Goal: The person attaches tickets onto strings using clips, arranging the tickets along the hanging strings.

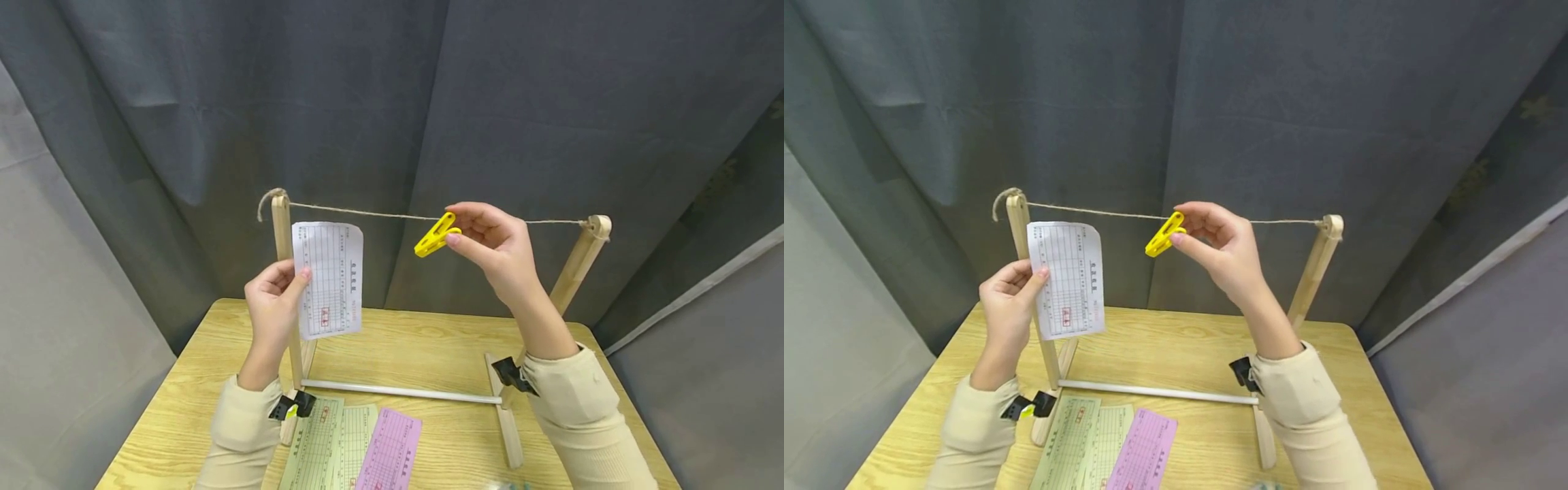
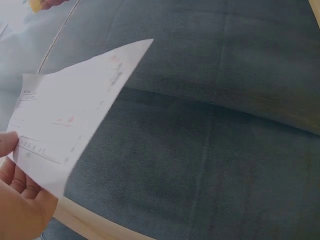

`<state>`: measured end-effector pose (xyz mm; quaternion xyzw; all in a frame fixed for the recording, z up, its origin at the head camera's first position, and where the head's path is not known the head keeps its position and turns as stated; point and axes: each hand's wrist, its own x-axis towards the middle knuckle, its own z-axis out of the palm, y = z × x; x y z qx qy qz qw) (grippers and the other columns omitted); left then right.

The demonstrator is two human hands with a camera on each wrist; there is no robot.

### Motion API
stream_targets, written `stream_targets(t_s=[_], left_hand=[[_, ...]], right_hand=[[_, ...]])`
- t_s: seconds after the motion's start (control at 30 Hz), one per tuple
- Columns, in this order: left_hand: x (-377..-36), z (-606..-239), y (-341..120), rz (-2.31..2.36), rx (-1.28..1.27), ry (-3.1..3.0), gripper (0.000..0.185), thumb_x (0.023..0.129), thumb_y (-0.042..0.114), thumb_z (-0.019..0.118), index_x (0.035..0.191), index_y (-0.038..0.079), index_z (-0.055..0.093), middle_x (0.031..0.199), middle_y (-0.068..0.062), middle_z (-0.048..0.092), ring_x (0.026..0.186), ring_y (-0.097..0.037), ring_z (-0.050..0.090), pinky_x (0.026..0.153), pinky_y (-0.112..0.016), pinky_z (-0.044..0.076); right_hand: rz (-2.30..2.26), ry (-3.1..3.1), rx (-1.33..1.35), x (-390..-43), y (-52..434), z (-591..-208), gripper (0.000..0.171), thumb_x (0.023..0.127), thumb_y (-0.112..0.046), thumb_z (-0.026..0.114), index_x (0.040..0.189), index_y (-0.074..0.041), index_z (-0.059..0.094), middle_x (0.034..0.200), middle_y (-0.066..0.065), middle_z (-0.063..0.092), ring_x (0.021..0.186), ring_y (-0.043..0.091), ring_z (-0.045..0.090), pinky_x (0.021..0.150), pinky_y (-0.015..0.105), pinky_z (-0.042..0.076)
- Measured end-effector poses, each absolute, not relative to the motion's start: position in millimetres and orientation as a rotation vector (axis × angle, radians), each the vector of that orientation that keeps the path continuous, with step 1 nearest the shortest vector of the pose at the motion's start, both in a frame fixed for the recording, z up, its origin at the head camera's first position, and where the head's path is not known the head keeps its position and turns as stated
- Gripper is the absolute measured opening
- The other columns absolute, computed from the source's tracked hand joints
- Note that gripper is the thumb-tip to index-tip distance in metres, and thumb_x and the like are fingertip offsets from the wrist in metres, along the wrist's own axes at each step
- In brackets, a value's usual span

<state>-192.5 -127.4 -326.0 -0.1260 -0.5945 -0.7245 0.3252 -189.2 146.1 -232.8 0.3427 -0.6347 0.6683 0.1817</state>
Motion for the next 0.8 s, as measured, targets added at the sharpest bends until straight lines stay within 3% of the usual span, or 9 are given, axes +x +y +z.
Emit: stream_targets(t_s=[0.27, 0.8], left_hand=[[-194.3, -320.2, -126.8, -1.885, -0.285, -1.518, 0.015, 0.078, -0.009, 0.064, 0.085, -0.020, 0.058, 0.071, 0.000, 0.066, 0.060, -0.008, 0.059, 0.053, -0.018, 0.047], [-195.2, -316.0, -125.3, -1.909, -0.252, -1.471, 0.017, 0.076, -0.011, 0.064, 0.085, -0.023, 0.056, 0.069, 0.003, 0.065, 0.059, -0.007, 0.058, 0.053, -0.017, 0.046]], right_hand=[[1.875, -1.797, 0.986, -198.1, 130.0, -216.7, 0.031, 0.076, 0.013, 0.060, 0.105, 0.020, 0.052, 0.087, 0.004, 0.066, 0.077, 0.018, 0.059, 0.070, 0.024, 0.050], [1.958, -1.788, 0.945, -220.0, 101.8, -195.1, 0.029, 0.077, 0.012, 0.060, 0.105, 0.017, 0.055, 0.086, 0.002, 0.065, 0.078, 0.017, 0.060, 0.074, 0.026, 0.050]])
